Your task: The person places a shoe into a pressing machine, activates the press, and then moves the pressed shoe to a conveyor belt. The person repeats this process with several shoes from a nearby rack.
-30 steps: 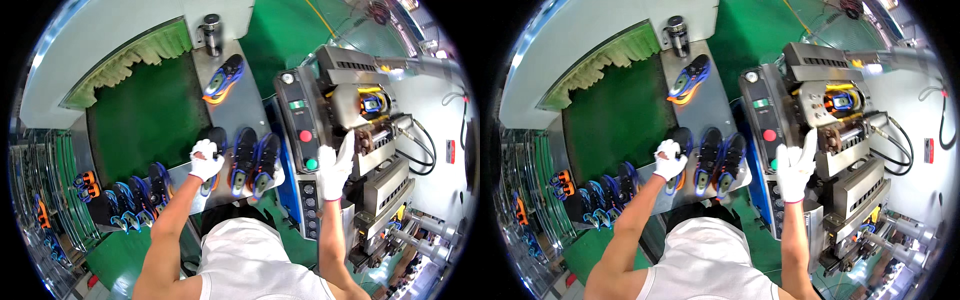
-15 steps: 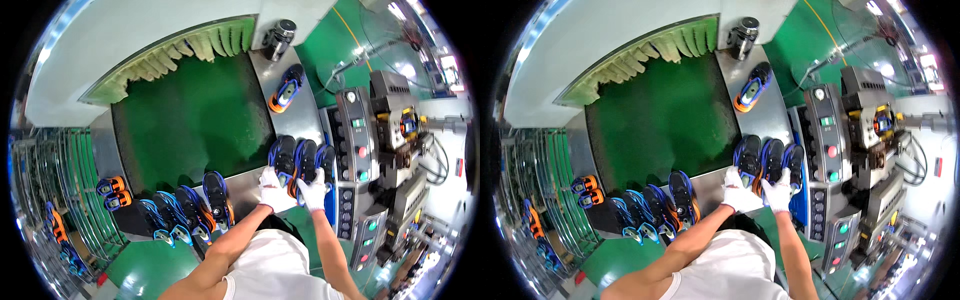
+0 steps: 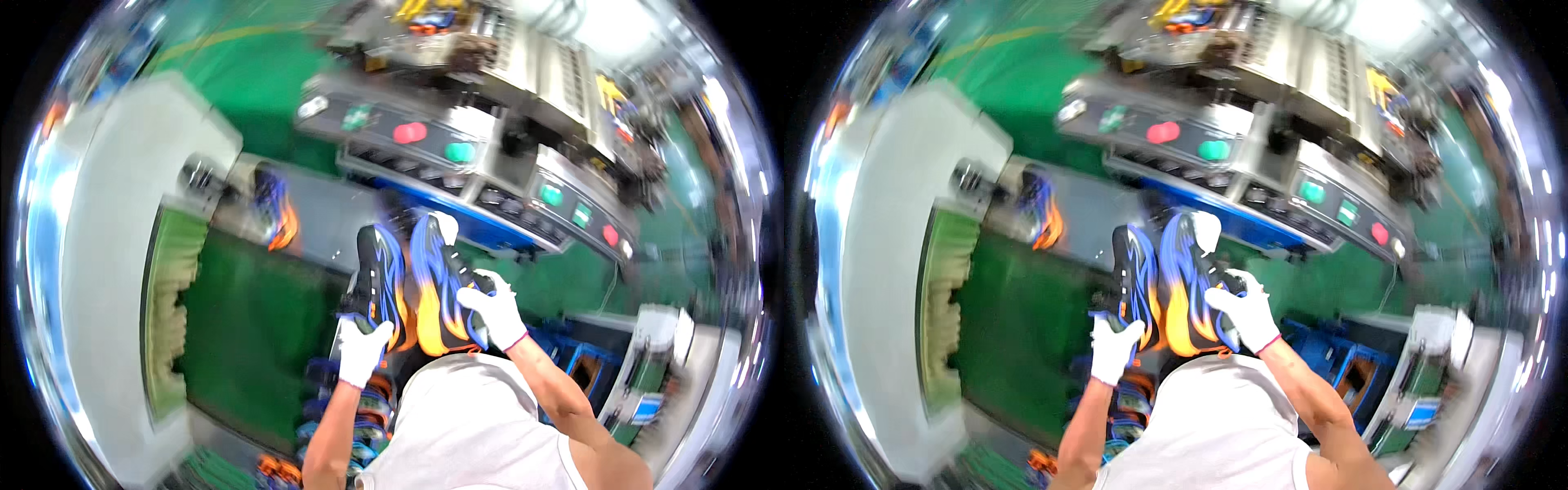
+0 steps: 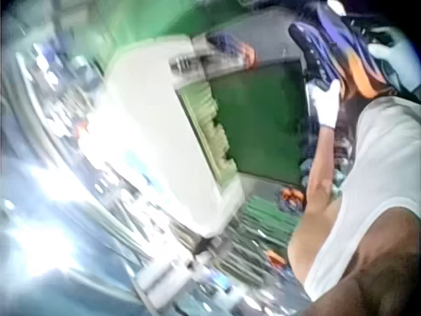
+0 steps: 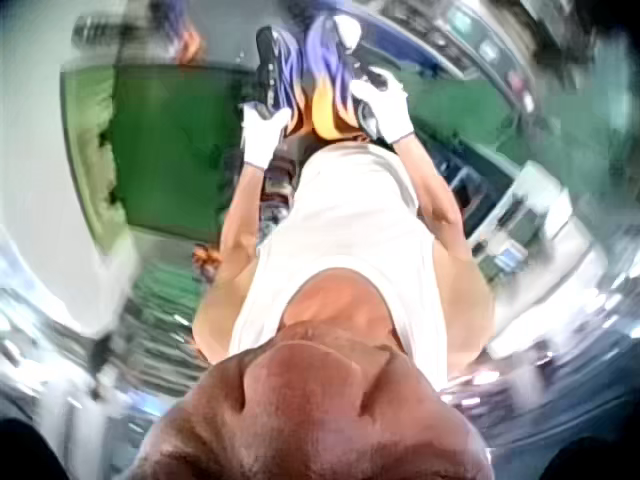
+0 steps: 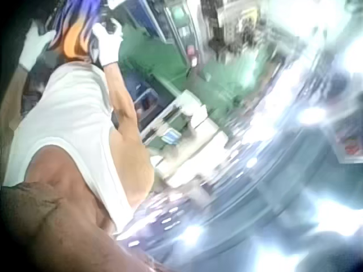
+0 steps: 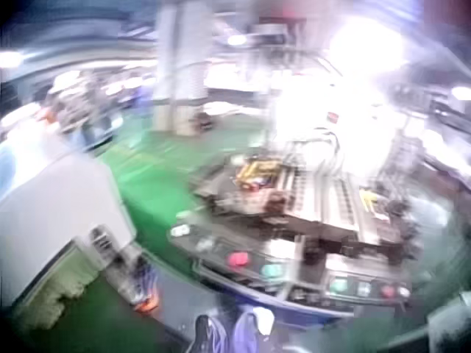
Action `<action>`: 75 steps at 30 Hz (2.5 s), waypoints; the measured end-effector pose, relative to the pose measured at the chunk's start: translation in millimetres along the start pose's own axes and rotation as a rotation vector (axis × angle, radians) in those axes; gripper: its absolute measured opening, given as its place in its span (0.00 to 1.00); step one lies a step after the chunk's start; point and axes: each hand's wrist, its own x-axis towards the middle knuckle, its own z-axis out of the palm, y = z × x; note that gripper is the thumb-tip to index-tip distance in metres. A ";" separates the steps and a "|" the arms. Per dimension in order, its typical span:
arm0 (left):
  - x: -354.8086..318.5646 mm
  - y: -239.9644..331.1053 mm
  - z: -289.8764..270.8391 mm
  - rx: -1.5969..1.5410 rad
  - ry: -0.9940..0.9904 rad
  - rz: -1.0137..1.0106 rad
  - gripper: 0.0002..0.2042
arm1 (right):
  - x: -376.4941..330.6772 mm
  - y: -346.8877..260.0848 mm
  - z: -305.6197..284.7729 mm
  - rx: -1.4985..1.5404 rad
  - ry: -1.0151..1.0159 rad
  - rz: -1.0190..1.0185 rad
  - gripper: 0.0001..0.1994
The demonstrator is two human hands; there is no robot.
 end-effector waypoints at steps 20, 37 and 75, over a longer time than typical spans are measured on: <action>-272.7 329.9 431.3 0.519 -1.583 0.881 0.35 | -372.8 87.2 -324.5 0.143 2.095 0.148 0.35; -372.0 277.9 582.3 -0.042 -1.559 1.340 0.33 | -426.0 191.1 -581.8 -0.488 1.677 0.462 0.27; 266.3 -452.5 -776.2 0.943 0.650 -0.806 0.28 | 28.5 -51.8 11.8 -1.747 -0.123 0.530 0.29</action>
